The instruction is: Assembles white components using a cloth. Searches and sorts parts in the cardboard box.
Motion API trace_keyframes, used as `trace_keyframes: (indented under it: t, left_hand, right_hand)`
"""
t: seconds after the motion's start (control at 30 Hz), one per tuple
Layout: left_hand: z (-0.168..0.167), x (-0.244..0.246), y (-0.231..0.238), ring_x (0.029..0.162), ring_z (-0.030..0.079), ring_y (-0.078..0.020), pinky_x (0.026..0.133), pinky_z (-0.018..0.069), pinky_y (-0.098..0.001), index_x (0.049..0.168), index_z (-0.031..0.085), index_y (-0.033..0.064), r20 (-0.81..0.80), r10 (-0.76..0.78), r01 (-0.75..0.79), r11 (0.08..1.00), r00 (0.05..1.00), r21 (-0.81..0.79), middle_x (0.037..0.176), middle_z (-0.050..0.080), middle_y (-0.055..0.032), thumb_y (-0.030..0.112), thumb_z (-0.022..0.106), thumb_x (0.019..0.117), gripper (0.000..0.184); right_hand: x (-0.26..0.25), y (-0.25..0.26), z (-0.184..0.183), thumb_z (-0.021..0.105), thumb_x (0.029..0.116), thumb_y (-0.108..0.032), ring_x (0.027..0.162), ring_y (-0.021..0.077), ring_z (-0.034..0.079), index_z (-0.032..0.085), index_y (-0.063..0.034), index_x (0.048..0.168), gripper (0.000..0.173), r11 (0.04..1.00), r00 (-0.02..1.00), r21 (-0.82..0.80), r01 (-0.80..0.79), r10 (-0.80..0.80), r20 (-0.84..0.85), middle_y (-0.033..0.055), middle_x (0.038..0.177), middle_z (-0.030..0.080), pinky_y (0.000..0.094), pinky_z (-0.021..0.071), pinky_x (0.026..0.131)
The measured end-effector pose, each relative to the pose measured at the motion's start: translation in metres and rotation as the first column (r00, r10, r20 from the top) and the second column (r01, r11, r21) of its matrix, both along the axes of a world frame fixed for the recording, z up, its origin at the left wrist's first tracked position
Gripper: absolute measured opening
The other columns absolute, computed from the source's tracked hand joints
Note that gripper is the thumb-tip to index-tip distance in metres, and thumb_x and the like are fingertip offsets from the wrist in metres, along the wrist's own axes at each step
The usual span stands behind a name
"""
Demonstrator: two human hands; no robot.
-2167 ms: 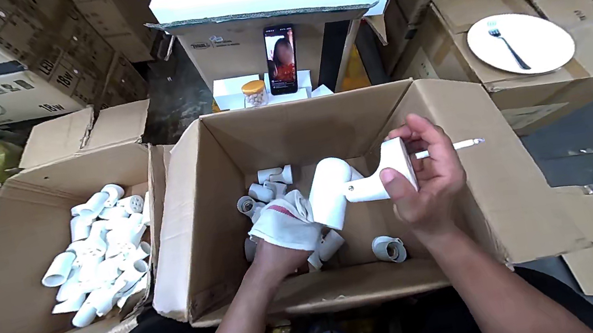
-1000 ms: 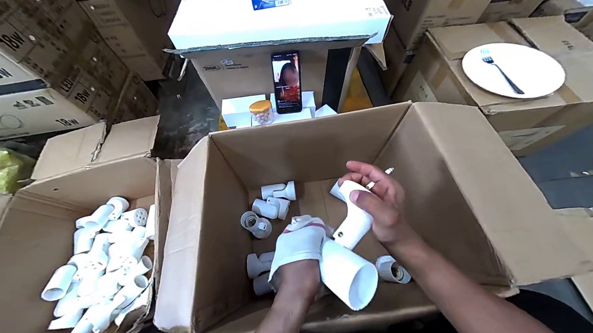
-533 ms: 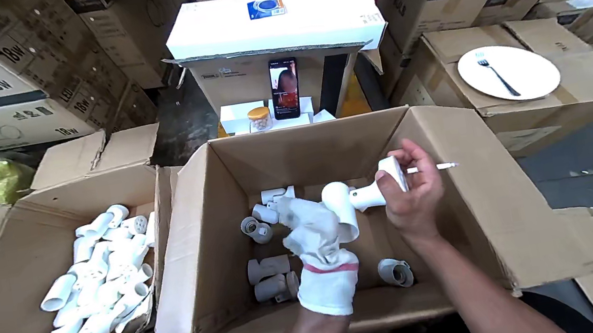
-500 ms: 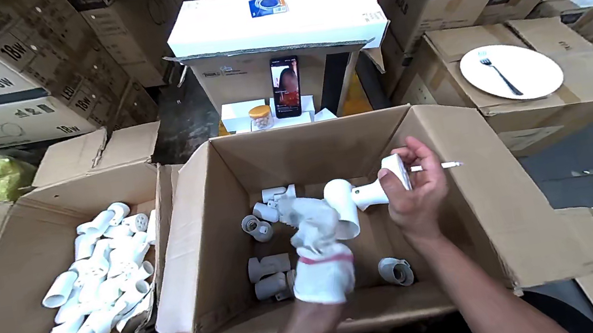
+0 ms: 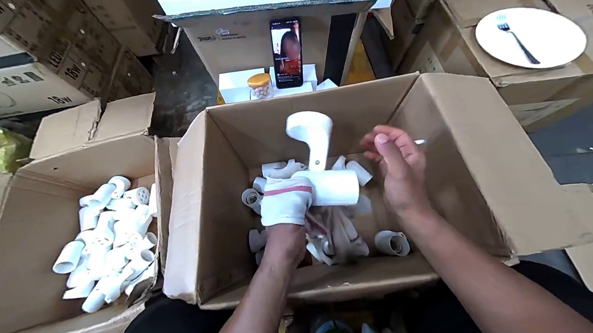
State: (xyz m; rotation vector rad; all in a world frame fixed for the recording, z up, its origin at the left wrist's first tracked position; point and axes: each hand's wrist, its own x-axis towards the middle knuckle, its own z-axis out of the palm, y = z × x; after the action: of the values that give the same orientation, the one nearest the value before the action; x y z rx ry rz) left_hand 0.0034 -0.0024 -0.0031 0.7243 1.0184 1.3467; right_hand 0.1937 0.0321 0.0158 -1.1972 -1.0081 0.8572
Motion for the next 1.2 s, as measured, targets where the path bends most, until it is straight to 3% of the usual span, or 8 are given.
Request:
trace_keyframes:
  t: [0.1, 0.23, 0.33, 0.47, 0.63, 0.83, 1.1, 1.2]
  left_hand:
    - [0.010, 0.004, 0.002, 0.083, 0.067, -0.0102, 0.076, 0.0592, -0.0301, 0.109, 0.062, 0.0012, -0.174, 0.172, -0.176, 0.984, 0.970, -0.010, 0.090, 0.068, -0.0049, -0.003, 0.059, 0.0935, 0.016]
    - [0.004, 0.002, -0.001, 0.089, 0.066, -0.0074, 0.083, 0.0573, -0.0278, 0.109, 0.064, -0.0057, -0.429, 0.270, -0.259, 0.962, 0.862, 0.084, 0.094, 0.068, -0.0069, -0.007, 0.063, 0.0855, 0.024]
    - [0.013, 0.006, 0.010, 0.092, 0.067, -0.0183, 0.081, 0.0597, -0.0391, 0.115, 0.059, -0.0020, -0.252, 0.241, -0.273, 0.956, 0.937, -0.104, 0.099, 0.066, -0.0131, 0.002, 0.048, 0.1012, 0.018]
    - [-0.001, 0.013, 0.010, 0.072, 0.066, -0.0173, 0.065, 0.0580, -0.0375, 0.102, 0.067, 0.0016, -0.369, -0.009, -0.070, 0.977, 0.929, -0.200, 0.083, 0.067, -0.0093, 0.018, 0.062, 0.0994, 0.017]
    - [-0.008, 0.010, -0.002, 0.074, 0.066, -0.0136, 0.069, 0.0582, -0.0322, 0.097, 0.064, 0.0033, -0.014, -0.163, 0.158, 0.972, 0.987, -0.175, 0.081, 0.068, -0.0064, -0.001, 0.057, 0.0946, 0.009]
    - [0.001, 0.006, -0.005, 0.080, 0.073, -0.0178, 0.075, 0.0623, -0.0346, 0.109, 0.060, 0.0050, 0.374, -0.141, 0.225, 0.956, 0.917, -0.189, 0.089, 0.074, -0.0110, 0.020, 0.024, 0.1074, 0.039]
    - [-0.001, 0.003, -0.003, 0.075, 0.070, -0.0108, 0.071, 0.0601, -0.0296, 0.100, 0.065, 0.0100, 0.236, -0.140, 0.165, 0.982, 0.962, -0.089, 0.082, 0.072, -0.0032, 0.015, 0.037, 0.1022, 0.029]
    - [0.002, -0.008, 0.004, 0.073, 0.065, -0.0111, 0.069, 0.0577, -0.0301, 0.098, 0.065, 0.0068, 0.014, -0.237, 0.237, 0.967, 0.972, -0.095, 0.081, 0.067, -0.0025, 0.006, 0.051, 0.0993, 0.014]
  right_hand:
    - [-0.006, -0.010, 0.002, 0.065, 0.0940, -0.035, 0.096, 0.0141, 0.068, 0.060, -0.0041, 0.128, 0.046, 0.944, 0.944, -0.057, -0.325, 0.327, 0.041, 0.0048, 0.110, 0.069, 0.0347, 0.0602, 0.084]
    - [-0.018, -0.020, 0.009, 0.087, 0.0791, -0.025, 0.088, 0.0118, 0.070, 0.061, -0.0020, 0.132, 0.063, 0.892, 0.892, -0.131, -0.433, 0.445, 0.083, 0.0054, 0.108, 0.071, 0.0274, 0.0613, 0.076]
    - [-0.021, -0.028, 0.012, 0.090, 0.0752, -0.022, 0.098, 0.0113, 0.068, 0.062, -0.0034, 0.131, 0.065, 0.923, 0.899, -0.010, -0.384, 0.376, 0.222, 0.0038, 0.114, 0.070, 0.0289, 0.0599, 0.087]
    - [-0.023, -0.029, 0.000, 0.091, 0.0757, -0.021, 0.117, 0.0176, 0.064, 0.060, -0.0016, 0.135, 0.069, 0.929, 0.872, 0.281, -0.240, 0.079, 0.483, 0.0106, 0.128, 0.066, 0.0370, 0.0587, 0.098]
    - [-0.022, -0.035, 0.001, 0.089, 0.0791, -0.026, 0.116, 0.0196, 0.062, 0.054, -0.0055, 0.141, 0.074, 0.861, 0.783, 0.403, -0.310, -0.009, 0.622, 0.0130, 0.126, 0.063, 0.0387, 0.0559, 0.100]
    - [-0.023, -0.039, -0.010, 0.082, 0.0854, -0.019, 0.129, 0.0267, 0.058, 0.055, -0.0021, 0.139, 0.062, 0.779, 0.704, 0.444, -0.443, -0.005, 0.711, 0.0169, 0.132, 0.062, 0.0430, 0.0516, 0.108]
    - [-0.022, -0.037, -0.010, 0.082, 0.0831, -0.022, 0.123, 0.0250, 0.063, 0.057, -0.0039, 0.139, 0.064, 0.861, 0.721, 0.366, -0.354, 0.003, 0.693, 0.0163, 0.132, 0.064, 0.0449, 0.0543, 0.103]
    - [-0.014, -0.030, -0.014, 0.080, 0.0831, -0.019, 0.126, 0.0256, 0.062, 0.056, -0.0039, 0.141, 0.064, 0.874, 0.673, 0.340, -0.347, -0.020, 0.739, 0.0153, 0.134, 0.064, 0.0454, 0.0531, 0.105]
